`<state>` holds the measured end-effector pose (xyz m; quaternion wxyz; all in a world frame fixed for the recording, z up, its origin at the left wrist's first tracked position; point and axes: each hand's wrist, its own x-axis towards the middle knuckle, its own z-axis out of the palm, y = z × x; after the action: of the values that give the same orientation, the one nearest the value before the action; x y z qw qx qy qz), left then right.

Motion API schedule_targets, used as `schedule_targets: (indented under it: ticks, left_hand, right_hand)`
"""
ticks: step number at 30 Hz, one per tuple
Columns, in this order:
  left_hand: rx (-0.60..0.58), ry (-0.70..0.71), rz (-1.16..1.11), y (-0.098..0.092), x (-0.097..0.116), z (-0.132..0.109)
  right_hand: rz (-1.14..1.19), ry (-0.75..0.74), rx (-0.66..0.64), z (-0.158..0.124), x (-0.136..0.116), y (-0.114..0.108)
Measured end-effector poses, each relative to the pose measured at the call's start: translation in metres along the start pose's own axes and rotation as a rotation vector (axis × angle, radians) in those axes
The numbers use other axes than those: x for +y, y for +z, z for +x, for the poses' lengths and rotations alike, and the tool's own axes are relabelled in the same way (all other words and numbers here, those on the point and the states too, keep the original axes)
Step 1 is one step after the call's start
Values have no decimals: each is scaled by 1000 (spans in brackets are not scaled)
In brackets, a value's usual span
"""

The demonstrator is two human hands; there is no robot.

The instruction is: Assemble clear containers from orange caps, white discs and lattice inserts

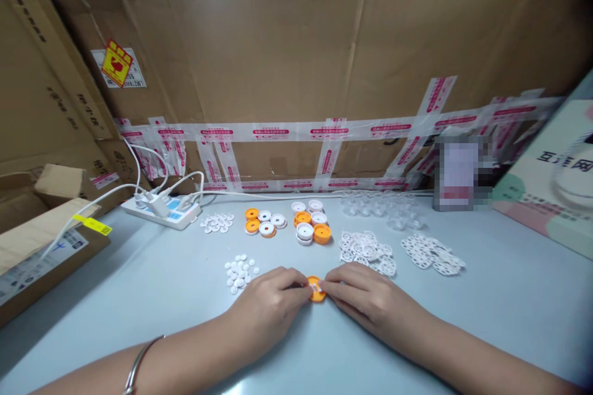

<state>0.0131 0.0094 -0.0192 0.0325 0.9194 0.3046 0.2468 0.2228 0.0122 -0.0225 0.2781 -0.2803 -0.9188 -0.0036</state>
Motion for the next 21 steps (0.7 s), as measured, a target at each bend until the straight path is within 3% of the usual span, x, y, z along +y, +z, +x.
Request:
schedule_targets:
  ticks: [21]
  left_hand:
    - [-11, -6, -48, -3, 2, 2]
  right_hand:
    - [-66, -63, -107, -1, 1, -3]
